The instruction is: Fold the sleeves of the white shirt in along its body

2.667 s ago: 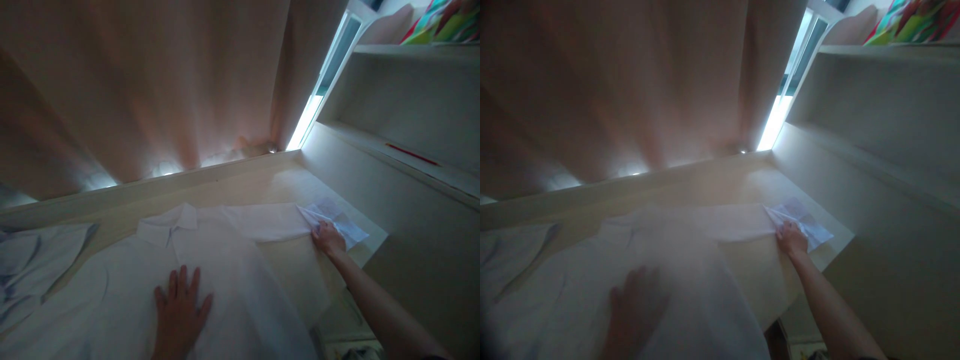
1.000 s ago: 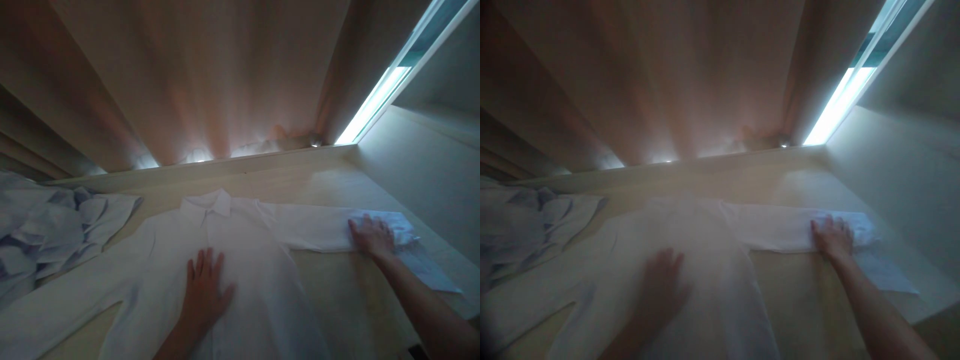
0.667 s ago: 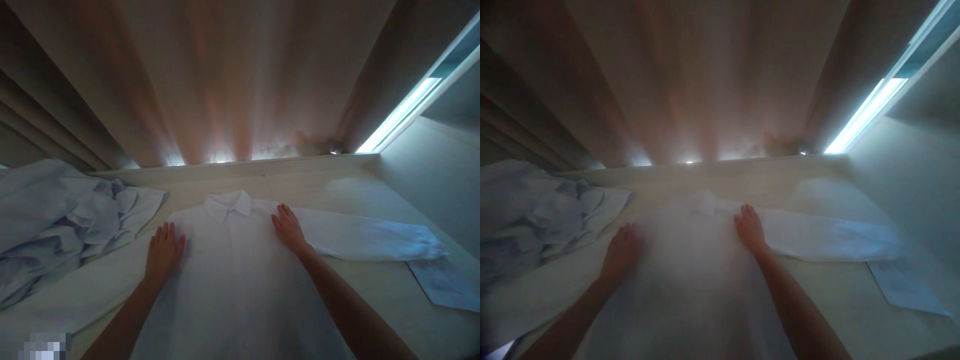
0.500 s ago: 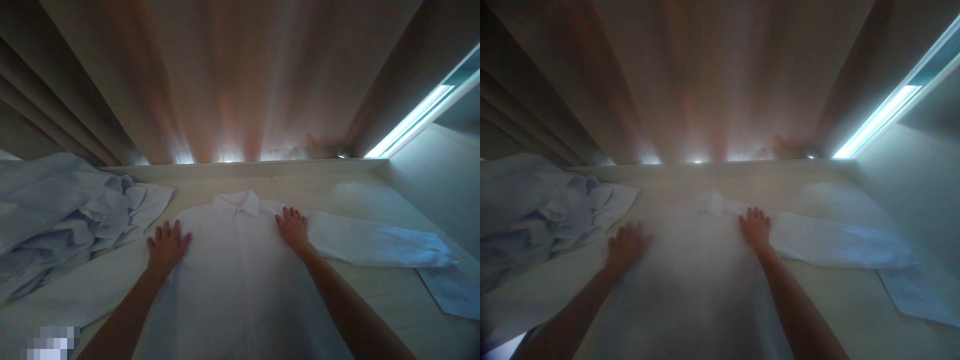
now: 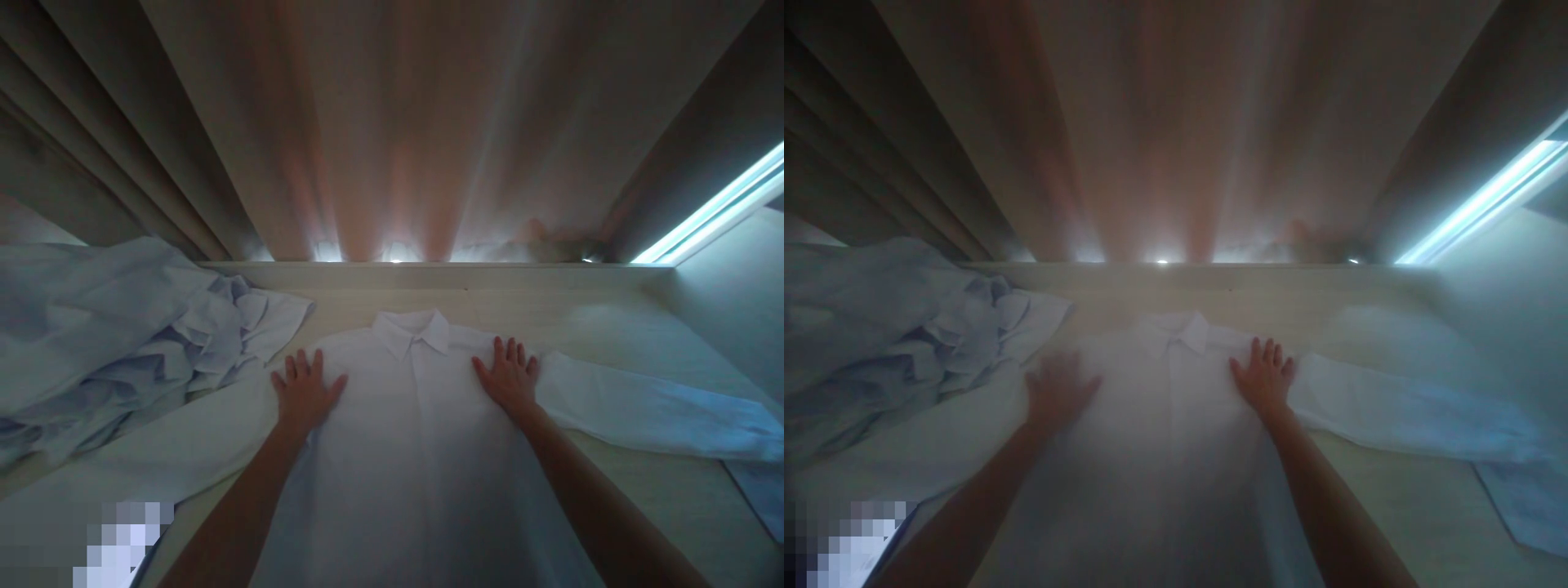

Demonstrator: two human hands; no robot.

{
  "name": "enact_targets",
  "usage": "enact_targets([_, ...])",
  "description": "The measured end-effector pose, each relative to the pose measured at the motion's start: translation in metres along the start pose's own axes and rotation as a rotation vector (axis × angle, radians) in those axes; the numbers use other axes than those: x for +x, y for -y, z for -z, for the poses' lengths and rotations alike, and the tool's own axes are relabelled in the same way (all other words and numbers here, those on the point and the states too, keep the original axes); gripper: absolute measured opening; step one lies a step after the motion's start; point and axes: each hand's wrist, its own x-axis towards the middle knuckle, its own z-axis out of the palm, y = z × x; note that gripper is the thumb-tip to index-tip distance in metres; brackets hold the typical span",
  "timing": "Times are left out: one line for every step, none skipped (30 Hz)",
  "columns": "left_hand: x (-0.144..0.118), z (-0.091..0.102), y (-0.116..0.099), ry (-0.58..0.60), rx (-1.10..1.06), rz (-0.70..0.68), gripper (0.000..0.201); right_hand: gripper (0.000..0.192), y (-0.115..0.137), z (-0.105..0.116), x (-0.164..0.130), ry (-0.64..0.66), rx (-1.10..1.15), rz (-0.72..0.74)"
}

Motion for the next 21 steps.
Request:
enact_targets([-0.002, 0.002, -0.005, -0.021, 0.000, -0.032, 0.076, 0.072, 0.007, 0.004, -0.003, -0.023, 0.007, 0.038])
enact_targets([-0.003, 0.003, -0.012, -0.039, -0.003, -0.072, 0.074, 0.070, 0.015, 0.008, -0.005, -0.042, 0.017, 0.083])
enact_targets([-0.005, 0.005, -0.021, -0.050, -0.010, -0.113, 0.072, 0.068, 0.025, 0.011, -0.008, -0.054, 0.030, 0.130])
enact_targets([-0.006, 0.005, -0.032, -0.054, -0.020, -0.152, 0.069, 0.067, 0.035, 0.013, -0.011, -0.061, 0.043, 0.177])
enact_targets([-0.006, 0.005, -0.043, -0.056, -0.034, -0.186, 0.067, 0.065, 0.045, 0.014, -0.014, -0.060, 0.055, 0.223])
enact_targets([-0.007, 0.004, -0.054, -0.056, -0.052, -0.207, 0.066, 0.064, 0.055, 0.015, -0.017, -0.052, 0.066, 0.269])
enact_targets([-0.006, 0.003, -0.065, -0.057, -0.073, -0.214, 0.065, 0.063, 0.063, 0.014, -0.019, -0.037, 0.077, 0.315])
enact_targets([-0.005, 0.000, -0.073, -0.058, -0.091, -0.206, 0.065, 0.063, 0.070, 0.013, -0.021, -0.017, 0.086, 0.357])
enact_targets([-0.004, -0.002, -0.079, -0.059, -0.105, -0.188, 0.066, 0.064, 0.076, 0.012, -0.023, 0.005, 0.092, 0.387])
enact_targets([-0.003, -0.005, -0.083, -0.057, -0.114, -0.170, 0.067, 0.065, 0.079, 0.010, -0.024, 0.027, 0.096, 0.402])
enact_targets([-0.002, -0.008, -0.083, -0.054, -0.115, -0.154, 0.069, 0.066, 0.081, 0.009, -0.026, 0.047, 0.099, 0.402])
enact_targets([0.000, -0.010, -0.082, -0.048, -0.112, -0.145, 0.070, 0.067, 0.083, 0.007, -0.027, 0.067, 0.099, 0.390])
enact_targets([0.001, -0.011, -0.080, -0.041, -0.107, -0.141, 0.071, 0.068, 0.083, 0.006, -0.028, 0.087, 0.097, 0.374])
enact_targets([0.002, -0.012, -0.077, -0.035, -0.101, -0.144, 0.072, 0.069, 0.084, 0.004, -0.029, 0.104, 0.093, 0.356])
enact_targets([0.003, -0.012, -0.073, -0.030, -0.096, -0.150, 0.073, 0.070, 0.084, 0.003, -0.030, 0.118, 0.088, 0.344])
enact_targets([0.005, -0.012, -0.070, -0.025, -0.092, -0.155, 0.073, 0.071, 0.085, 0.002, -0.030, 0.129, 0.081, 0.334])
enact_targets([0.006, -0.012, -0.068, -0.021, -0.088, -0.160, 0.073, 0.071, 0.085, 0.001, -0.031, 0.134, 0.074, 0.326])
enact_targets([0.007, -0.011, -0.067, -0.018, -0.082, -0.163, 0.073, 0.072, 0.086, 0.001, -0.031, 0.136, 0.066, 0.320])
enact_targets([0.007, -0.011, -0.066, -0.015, -0.076, -0.162, 0.073, 0.072, 0.087, 0.001, -0.032, 0.135, 0.062, 0.316])
enact_targets([0.008, -0.011, -0.066, -0.013, -0.068, -0.157, 0.073, 0.072, 0.087, 0.001, -0.032, 0.135, 0.060, 0.316])
enact_targets([0.008, -0.011, -0.067, -0.010, -0.063, -0.150, 0.074, 0.072, 0.087, 0.002, -0.033, 0.135, 0.061, 0.316])
